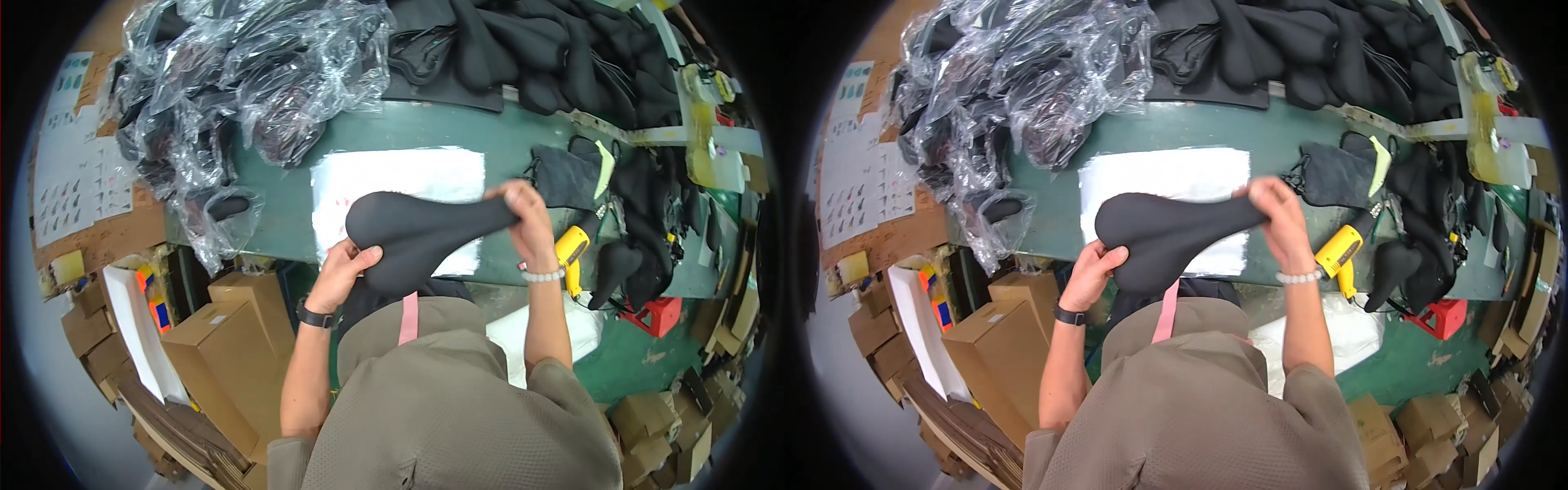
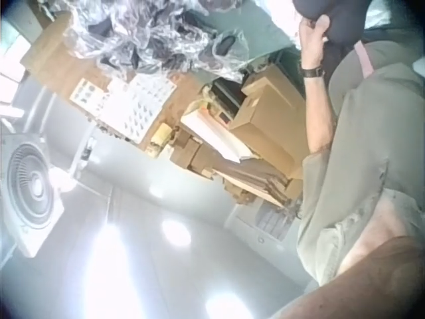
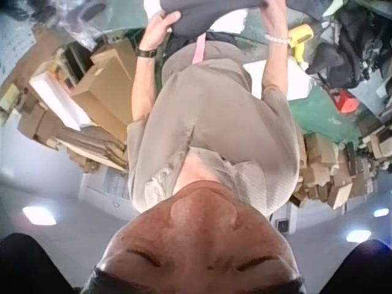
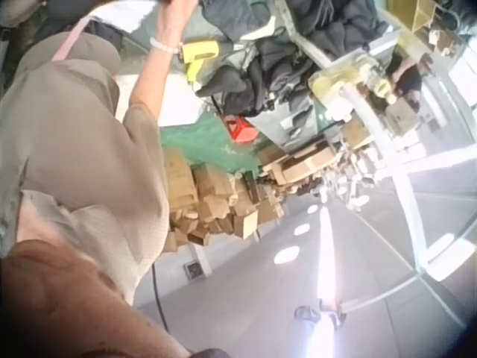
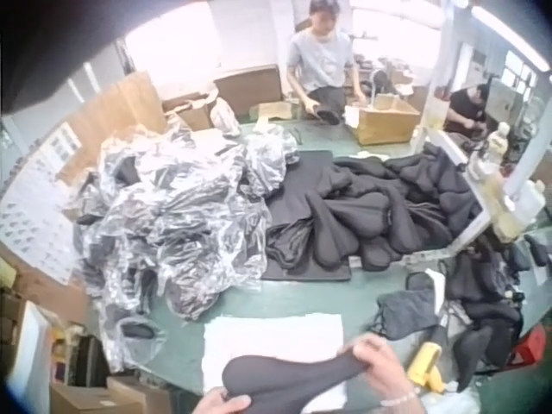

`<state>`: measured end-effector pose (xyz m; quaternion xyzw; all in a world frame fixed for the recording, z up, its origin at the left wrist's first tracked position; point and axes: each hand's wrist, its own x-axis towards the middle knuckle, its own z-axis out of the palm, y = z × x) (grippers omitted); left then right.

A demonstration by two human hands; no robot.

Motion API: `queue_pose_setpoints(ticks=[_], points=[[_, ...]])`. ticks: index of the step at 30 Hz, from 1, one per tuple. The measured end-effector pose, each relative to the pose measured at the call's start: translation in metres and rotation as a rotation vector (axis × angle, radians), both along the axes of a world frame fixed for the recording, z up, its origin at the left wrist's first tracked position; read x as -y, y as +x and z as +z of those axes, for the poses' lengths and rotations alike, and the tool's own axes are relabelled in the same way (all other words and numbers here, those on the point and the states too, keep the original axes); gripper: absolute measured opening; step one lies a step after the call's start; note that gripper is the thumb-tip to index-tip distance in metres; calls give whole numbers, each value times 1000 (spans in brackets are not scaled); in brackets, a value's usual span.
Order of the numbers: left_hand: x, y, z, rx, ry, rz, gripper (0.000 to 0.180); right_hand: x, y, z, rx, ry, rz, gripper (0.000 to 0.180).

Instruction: Assembling bicycle seats, using a heat gun for adjustment, and packing them into cardboard boxes.

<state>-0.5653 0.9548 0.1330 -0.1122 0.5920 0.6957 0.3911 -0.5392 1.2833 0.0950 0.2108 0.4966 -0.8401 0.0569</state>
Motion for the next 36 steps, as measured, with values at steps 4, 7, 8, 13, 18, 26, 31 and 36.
queue_pose_setpoints(ticks=[4, 7, 8, 13, 18, 26, 31, 36], points=[[-32, 3, -51, 19, -136, -265, 48, -27, 81, 6, 472, 118, 646, 54], [-58, 17, -129, -147, -369, -472, 45, -26, 136, 8, 563, -38, 622, 49], [-71, 22, -146, -282, -548, -400, 43, -24, 155, 4, 615, -29, 511, 45], [-139, 29, -195, -721, -924, -397, 32, 7, 224, -13, 702, 85, -2, 39], [-139, 32, -232, -807, -900, -446, 22, 22, 226, -35, 698, 170, -167, 34], [-104, 23, -238, -499, -438, -409, 26, 20, 217, -45, 668, -219, -223, 53], [-103, 11, -232, -121, -314, -346, 26, 46, 194, -19, 504, 441, -45, 83], [-108, 6, -235, -29, -238, -330, 28, 51, 144, -38, 145, 1187, 350, 86]])
